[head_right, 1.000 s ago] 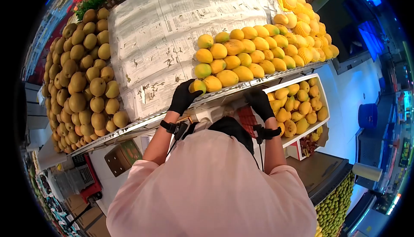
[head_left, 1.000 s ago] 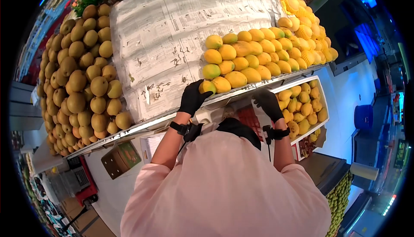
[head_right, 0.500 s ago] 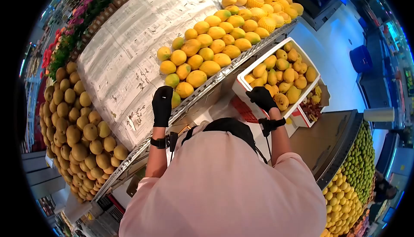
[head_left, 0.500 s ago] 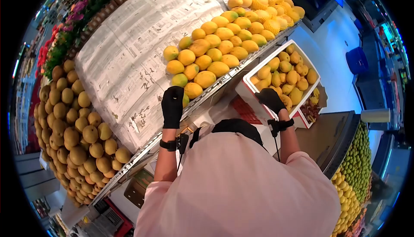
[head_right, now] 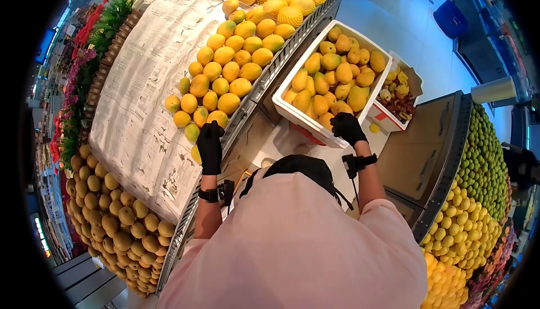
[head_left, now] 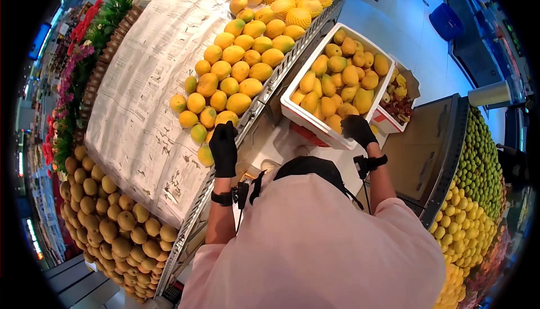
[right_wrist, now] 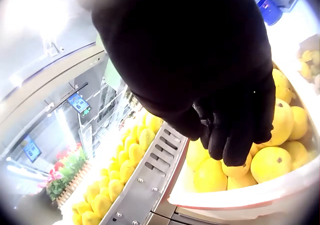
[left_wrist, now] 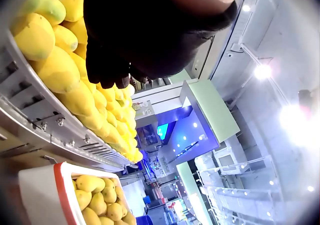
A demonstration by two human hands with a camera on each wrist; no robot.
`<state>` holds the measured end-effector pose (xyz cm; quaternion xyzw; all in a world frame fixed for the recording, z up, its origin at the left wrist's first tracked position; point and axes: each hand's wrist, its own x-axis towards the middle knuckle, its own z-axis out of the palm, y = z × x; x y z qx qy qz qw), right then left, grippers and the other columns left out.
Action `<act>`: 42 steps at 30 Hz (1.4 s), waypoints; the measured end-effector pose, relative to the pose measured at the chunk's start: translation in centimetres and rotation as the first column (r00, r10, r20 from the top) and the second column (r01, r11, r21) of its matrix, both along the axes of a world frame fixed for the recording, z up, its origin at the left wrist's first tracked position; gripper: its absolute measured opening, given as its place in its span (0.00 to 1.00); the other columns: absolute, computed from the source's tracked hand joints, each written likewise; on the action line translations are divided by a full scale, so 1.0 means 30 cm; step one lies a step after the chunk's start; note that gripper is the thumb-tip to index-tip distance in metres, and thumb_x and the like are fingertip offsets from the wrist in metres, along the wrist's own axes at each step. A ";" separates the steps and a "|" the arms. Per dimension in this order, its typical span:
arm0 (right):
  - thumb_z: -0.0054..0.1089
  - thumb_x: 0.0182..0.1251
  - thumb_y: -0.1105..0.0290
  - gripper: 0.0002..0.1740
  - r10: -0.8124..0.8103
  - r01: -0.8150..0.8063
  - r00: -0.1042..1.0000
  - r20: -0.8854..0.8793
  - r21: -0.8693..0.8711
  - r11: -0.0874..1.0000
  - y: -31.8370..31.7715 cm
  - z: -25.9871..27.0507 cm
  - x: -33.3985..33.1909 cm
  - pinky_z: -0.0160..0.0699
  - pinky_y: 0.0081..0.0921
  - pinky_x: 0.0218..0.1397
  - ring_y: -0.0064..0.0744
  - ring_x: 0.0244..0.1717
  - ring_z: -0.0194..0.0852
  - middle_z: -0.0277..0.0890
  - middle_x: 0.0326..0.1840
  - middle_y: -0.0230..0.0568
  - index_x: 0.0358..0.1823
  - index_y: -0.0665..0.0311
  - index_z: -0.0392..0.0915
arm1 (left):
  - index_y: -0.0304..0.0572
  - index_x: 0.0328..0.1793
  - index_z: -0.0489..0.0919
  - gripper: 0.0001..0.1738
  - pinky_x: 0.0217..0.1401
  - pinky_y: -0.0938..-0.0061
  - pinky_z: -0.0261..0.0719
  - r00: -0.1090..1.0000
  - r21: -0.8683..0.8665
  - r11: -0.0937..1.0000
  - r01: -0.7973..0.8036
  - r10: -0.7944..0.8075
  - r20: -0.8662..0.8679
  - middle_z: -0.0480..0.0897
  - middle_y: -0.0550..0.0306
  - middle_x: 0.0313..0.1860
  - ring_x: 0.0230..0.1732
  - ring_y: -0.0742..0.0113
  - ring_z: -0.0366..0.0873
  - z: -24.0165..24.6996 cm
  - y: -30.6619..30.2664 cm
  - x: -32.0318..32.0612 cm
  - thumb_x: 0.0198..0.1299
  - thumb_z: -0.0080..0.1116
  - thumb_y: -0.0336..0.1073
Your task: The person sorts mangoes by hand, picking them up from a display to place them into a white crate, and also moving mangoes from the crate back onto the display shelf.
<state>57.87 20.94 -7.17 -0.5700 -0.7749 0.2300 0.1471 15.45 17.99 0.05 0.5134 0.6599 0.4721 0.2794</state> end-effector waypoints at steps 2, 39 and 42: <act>0.63 0.60 0.65 0.13 -0.484 0.325 0.839 -0.248 -0.484 0.812 -0.012 0.105 -0.014 0.79 0.26 0.29 0.32 0.24 0.82 0.81 0.26 0.44 0.33 0.71 0.81 | 0.35 0.31 0.76 0.17 0.30 0.74 0.71 0.999 -0.015 1.000 0.025 -0.024 0.045 0.78 0.56 0.23 0.25 0.71 0.74 0.004 0.004 0.030 0.70 0.53 0.39; 0.65 0.54 0.69 0.34 -0.224 0.223 0.974 -0.024 -0.037 0.974 0.083 -0.159 0.160 0.78 0.44 0.52 0.58 0.49 0.76 0.69 0.59 0.58 0.64 0.63 0.66 | 0.32 0.35 0.79 0.18 0.43 0.72 0.80 0.961 -0.258 0.966 0.034 0.039 0.273 0.84 0.53 0.30 0.33 0.65 0.83 -0.015 -0.129 0.347 0.72 0.47 0.40; 0.63 0.54 0.73 0.35 -0.276 0.275 0.958 0.074 0.032 0.961 0.060 -0.158 0.100 0.78 0.44 0.49 0.57 0.47 0.76 0.68 0.60 0.57 0.66 0.62 0.65 | 0.32 0.39 0.78 0.16 0.44 0.72 0.81 0.962 -0.257 0.966 0.032 0.040 0.271 0.84 0.52 0.32 0.33 0.64 0.83 -0.014 -0.131 0.346 0.71 0.47 0.38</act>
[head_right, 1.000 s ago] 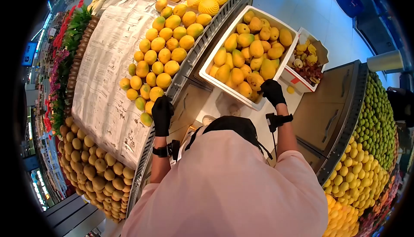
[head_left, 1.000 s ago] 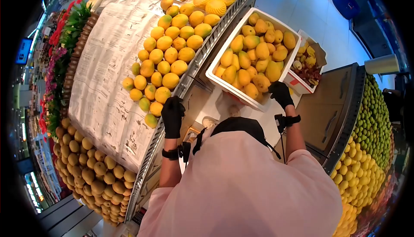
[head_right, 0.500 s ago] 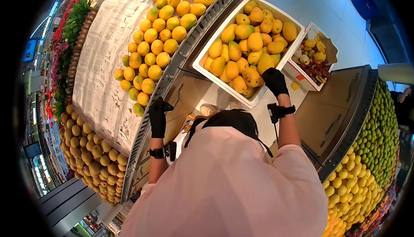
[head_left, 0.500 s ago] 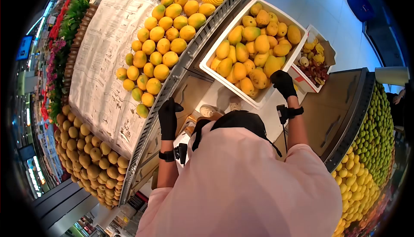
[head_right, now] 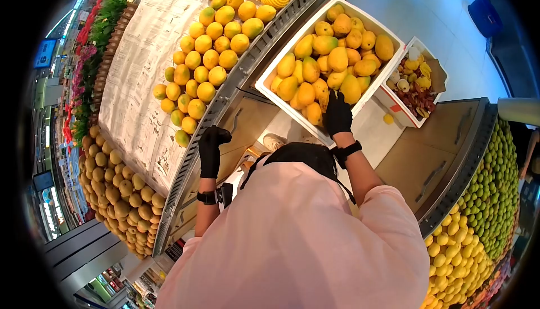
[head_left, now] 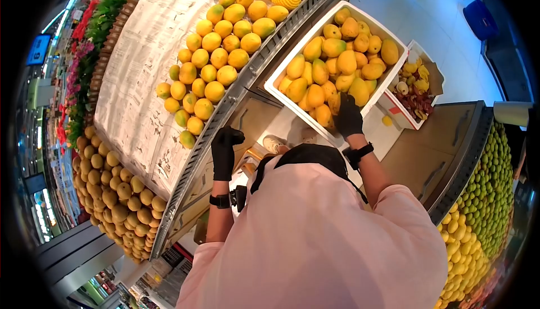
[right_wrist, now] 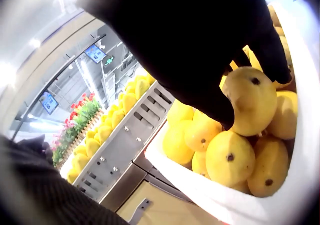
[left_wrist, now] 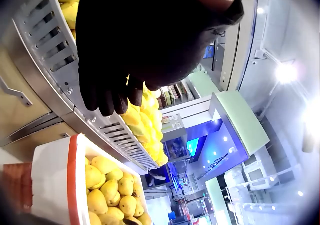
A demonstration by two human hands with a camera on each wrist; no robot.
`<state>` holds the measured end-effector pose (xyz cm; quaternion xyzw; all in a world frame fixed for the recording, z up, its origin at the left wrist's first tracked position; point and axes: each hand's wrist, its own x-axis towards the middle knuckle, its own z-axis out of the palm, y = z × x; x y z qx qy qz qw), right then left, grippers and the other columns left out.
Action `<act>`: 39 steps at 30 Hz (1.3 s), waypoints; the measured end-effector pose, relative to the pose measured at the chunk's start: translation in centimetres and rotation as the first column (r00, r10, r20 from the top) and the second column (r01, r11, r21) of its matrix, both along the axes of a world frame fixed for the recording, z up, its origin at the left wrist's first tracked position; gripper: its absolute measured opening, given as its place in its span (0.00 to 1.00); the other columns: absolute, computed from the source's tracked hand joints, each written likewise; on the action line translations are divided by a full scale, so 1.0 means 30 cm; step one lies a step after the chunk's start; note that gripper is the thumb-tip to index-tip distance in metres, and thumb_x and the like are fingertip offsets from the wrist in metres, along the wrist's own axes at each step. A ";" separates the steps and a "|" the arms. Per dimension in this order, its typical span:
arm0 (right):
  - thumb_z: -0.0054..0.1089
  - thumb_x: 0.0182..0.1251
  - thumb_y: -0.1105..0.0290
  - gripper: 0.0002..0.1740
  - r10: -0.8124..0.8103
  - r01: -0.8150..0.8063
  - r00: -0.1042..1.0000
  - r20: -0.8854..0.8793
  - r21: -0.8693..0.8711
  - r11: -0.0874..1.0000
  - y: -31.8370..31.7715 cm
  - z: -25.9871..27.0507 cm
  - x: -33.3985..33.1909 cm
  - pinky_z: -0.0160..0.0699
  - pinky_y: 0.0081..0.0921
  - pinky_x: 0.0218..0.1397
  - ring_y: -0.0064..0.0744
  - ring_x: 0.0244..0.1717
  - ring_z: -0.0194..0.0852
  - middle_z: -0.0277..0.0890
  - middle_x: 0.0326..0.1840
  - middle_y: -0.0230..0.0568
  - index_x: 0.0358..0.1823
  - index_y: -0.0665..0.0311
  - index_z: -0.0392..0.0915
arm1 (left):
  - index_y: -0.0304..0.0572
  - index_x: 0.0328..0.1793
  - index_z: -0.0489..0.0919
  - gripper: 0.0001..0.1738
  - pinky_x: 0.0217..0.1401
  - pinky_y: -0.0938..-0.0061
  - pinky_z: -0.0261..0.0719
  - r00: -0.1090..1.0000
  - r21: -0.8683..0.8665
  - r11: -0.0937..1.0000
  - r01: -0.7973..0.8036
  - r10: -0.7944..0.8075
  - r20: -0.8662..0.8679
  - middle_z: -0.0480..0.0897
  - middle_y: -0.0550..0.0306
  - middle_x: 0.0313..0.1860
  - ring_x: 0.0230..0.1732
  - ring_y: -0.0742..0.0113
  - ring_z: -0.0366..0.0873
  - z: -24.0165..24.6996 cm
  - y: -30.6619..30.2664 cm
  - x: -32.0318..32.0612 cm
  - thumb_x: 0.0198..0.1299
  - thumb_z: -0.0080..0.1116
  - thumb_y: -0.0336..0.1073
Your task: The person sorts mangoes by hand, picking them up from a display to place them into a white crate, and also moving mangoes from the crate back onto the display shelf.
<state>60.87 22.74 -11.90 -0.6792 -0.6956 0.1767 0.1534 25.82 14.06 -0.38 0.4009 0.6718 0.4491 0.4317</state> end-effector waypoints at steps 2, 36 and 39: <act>0.63 0.54 0.73 0.35 0.000 -0.001 0.998 0.058 0.010 1.000 -0.006 -0.037 -0.011 0.79 0.44 0.47 0.57 0.45 0.77 0.68 0.60 0.58 0.67 0.62 0.64 | 0.32 0.41 0.77 0.14 0.44 0.72 0.81 1.000 0.005 1.000 -0.020 0.020 0.017 0.83 0.52 0.32 0.33 0.64 0.83 -0.003 0.000 -0.003 0.71 0.47 0.38; 0.64 0.63 0.66 0.31 -0.342 -0.650 -0.064 -0.937 -0.221 0.727 0.217 0.466 -0.305 0.80 0.25 0.53 0.30 0.54 0.75 0.73 0.55 0.41 0.64 0.72 0.65 | 0.37 0.54 0.73 0.15 0.45 0.74 0.80 0.983 0.208 0.973 0.101 -0.130 0.131 0.80 0.55 0.43 0.40 0.70 0.79 0.099 0.233 0.133 0.66 0.58 0.36; 0.60 0.66 0.65 0.31 -0.418 -0.736 -0.144 -0.897 -0.185 0.651 0.203 0.512 -0.358 0.77 0.29 0.59 0.34 0.56 0.74 0.72 0.57 0.44 0.66 0.72 0.64 | 0.39 0.60 0.73 0.25 0.54 0.73 0.76 0.982 0.211 0.974 0.083 -0.045 -0.181 0.79 0.55 0.51 0.50 0.68 0.77 0.195 0.201 0.220 0.58 0.67 0.36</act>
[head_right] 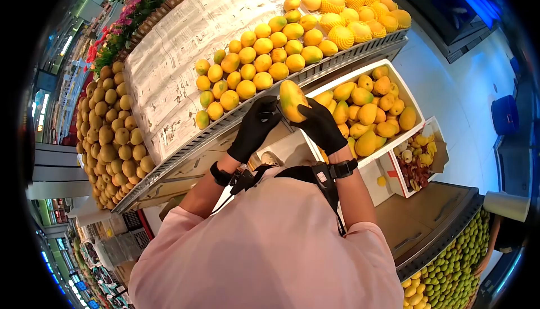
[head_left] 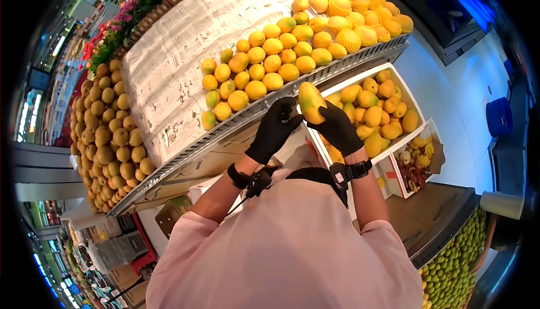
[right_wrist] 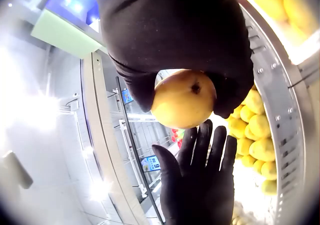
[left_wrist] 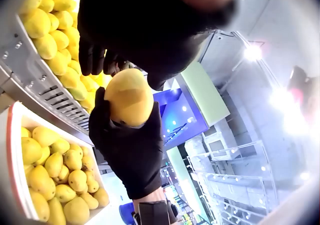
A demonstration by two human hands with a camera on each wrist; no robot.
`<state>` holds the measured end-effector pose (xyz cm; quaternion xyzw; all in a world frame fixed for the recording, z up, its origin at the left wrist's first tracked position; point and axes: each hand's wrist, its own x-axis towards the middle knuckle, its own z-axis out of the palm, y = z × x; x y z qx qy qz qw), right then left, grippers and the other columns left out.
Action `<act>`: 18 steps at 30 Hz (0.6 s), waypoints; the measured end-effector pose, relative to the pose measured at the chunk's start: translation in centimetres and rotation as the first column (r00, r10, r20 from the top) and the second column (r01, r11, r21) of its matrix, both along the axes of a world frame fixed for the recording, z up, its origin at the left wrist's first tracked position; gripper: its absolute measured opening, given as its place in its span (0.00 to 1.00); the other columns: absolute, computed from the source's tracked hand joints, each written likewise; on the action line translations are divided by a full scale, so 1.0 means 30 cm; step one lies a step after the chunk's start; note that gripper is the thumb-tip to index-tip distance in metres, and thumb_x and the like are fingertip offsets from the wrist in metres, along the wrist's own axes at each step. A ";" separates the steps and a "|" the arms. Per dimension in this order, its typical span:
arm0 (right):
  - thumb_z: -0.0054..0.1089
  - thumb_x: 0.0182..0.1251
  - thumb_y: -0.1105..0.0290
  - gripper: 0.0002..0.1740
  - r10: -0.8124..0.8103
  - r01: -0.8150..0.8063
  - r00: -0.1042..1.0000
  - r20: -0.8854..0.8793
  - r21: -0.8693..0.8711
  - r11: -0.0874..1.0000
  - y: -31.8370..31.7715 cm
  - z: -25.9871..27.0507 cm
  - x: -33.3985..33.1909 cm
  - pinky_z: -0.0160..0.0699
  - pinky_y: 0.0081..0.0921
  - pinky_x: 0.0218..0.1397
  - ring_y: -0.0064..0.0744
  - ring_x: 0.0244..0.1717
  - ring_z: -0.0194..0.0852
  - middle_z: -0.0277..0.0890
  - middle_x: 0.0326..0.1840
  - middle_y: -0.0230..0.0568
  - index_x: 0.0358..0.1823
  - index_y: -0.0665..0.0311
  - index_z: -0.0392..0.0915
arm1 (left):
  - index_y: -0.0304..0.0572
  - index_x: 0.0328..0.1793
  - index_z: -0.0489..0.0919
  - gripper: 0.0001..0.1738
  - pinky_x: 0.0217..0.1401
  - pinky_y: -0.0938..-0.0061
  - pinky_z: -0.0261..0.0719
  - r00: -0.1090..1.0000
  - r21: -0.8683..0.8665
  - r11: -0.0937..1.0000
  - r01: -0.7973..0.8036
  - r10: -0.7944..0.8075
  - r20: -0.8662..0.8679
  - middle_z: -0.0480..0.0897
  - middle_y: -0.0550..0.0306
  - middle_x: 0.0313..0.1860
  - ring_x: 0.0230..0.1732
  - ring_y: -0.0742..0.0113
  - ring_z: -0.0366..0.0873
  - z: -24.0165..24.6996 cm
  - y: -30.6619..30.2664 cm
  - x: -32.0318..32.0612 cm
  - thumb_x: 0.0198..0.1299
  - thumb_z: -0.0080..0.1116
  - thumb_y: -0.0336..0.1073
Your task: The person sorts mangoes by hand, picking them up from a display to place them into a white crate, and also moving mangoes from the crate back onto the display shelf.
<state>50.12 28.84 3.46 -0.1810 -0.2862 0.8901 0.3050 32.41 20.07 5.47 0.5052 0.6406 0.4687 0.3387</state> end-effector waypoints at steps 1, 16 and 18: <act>0.59 0.66 0.65 0.30 0.033 -0.035 0.998 -0.058 -0.036 0.999 -0.006 0.001 -0.010 0.75 0.30 0.61 0.35 0.57 0.73 0.72 0.58 0.45 0.66 0.72 0.63 | 0.40 0.63 0.72 0.29 0.56 0.72 0.75 0.992 0.041 0.999 -0.012 0.017 -0.127 0.79 0.54 0.53 0.52 0.67 0.76 0.014 -0.007 0.015 0.55 0.69 0.37; 0.69 0.58 0.68 0.34 0.088 -0.106 0.992 0.089 0.222 0.969 -0.028 -0.005 -0.071 0.76 0.27 0.57 0.33 0.56 0.73 0.74 0.54 0.44 0.64 0.72 0.65 | 0.39 0.67 0.69 0.38 0.61 0.66 0.73 0.978 0.164 0.976 -0.142 0.164 -0.131 0.77 0.51 0.59 0.57 0.61 0.75 0.010 -0.080 0.021 0.50 0.73 0.34; 0.70 0.57 0.68 0.37 -0.015 -0.087 0.963 0.270 0.364 0.927 -0.031 0.015 -0.085 0.76 0.27 0.58 0.34 0.57 0.73 0.72 0.56 0.46 0.66 0.71 0.63 | 0.40 0.67 0.69 0.35 0.60 0.68 0.74 0.980 0.112 0.979 -0.169 0.179 -0.084 0.77 0.52 0.58 0.57 0.64 0.75 0.026 -0.093 0.015 0.52 0.71 0.33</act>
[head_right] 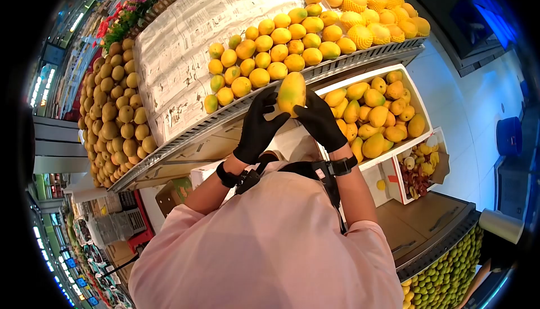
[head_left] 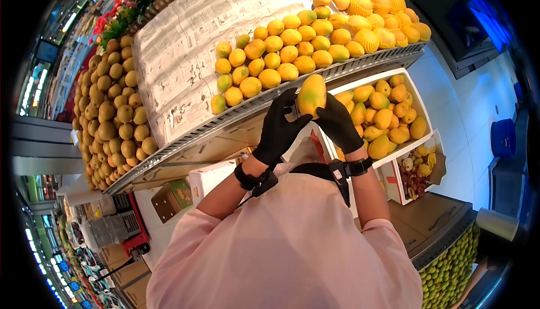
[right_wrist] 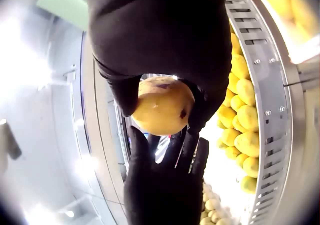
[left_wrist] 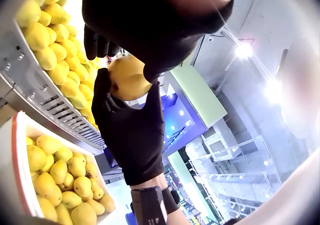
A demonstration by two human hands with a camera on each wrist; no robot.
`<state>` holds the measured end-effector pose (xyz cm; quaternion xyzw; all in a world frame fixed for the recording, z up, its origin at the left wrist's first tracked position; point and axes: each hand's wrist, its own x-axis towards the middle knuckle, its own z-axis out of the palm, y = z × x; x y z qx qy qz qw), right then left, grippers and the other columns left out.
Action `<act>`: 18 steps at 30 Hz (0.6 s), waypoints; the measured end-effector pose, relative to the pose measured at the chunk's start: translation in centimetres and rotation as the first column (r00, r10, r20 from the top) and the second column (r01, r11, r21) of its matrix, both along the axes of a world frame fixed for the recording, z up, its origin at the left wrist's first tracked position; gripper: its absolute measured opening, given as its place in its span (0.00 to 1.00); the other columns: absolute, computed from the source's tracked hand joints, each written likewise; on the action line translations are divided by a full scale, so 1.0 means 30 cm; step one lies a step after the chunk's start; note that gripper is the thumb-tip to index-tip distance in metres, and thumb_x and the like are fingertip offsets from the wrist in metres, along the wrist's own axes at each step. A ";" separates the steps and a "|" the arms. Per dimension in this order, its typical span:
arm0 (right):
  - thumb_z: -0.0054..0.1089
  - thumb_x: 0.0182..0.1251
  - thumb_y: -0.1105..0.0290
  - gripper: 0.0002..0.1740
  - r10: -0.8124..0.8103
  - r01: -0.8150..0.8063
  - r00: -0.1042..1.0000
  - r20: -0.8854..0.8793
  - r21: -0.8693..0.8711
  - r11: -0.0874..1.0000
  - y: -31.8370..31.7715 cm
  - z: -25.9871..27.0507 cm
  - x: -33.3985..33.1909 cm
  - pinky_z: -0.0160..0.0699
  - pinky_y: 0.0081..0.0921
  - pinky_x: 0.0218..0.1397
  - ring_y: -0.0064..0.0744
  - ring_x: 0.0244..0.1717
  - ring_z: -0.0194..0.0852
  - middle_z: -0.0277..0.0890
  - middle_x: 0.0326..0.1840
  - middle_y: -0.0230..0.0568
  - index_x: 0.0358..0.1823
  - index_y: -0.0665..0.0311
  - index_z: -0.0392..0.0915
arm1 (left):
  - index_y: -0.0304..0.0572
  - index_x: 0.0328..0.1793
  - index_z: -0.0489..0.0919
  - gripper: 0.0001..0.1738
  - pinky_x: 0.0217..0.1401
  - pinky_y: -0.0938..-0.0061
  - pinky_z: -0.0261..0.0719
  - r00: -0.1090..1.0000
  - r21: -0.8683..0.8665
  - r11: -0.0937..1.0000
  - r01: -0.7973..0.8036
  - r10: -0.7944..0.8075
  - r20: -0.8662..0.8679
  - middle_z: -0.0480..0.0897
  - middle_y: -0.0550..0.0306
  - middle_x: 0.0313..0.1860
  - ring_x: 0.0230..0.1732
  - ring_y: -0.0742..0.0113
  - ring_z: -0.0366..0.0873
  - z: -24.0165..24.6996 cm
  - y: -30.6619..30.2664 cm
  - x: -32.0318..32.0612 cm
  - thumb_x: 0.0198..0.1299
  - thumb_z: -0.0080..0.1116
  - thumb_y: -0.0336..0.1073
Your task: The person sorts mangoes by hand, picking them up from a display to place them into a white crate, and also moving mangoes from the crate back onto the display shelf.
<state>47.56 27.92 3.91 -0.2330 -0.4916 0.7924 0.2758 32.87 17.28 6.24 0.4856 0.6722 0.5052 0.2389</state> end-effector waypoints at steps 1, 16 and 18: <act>0.71 0.56 0.67 0.39 -0.041 0.033 0.995 0.086 0.086 0.996 -0.001 0.010 -0.010 0.76 0.28 0.59 0.35 0.58 0.73 0.72 0.58 0.47 0.67 0.70 0.62 | 0.41 0.67 0.69 0.34 0.59 0.69 0.75 1.000 -0.021 1.000 -0.010 0.011 0.027 0.77 0.52 0.58 0.57 0.65 0.76 0.012 -0.006 0.000 0.54 0.70 0.33; 0.72 0.53 0.77 0.42 -0.189 0.173 0.982 0.012 0.351 0.920 -0.067 0.018 -0.094 0.80 0.27 0.52 0.31 0.51 0.79 0.74 0.56 0.45 0.68 0.63 0.59 | 0.36 0.67 0.71 0.28 0.52 0.75 0.79 0.891 -0.079 0.996 0.050 -0.008 0.454 0.80 0.53 0.53 0.52 0.69 0.79 -0.013 -0.017 -0.095 0.61 0.64 0.34; 0.70 0.53 0.79 0.41 -0.207 0.170 0.977 0.059 0.372 0.913 -0.081 0.015 -0.092 0.80 0.28 0.52 0.33 0.52 0.79 0.73 0.57 0.46 0.68 0.62 0.59 | 0.35 0.68 0.68 0.30 0.52 0.75 0.79 0.877 -0.036 0.997 0.061 -0.036 0.480 0.80 0.52 0.54 0.52 0.69 0.79 -0.006 -0.015 -0.093 0.61 0.64 0.33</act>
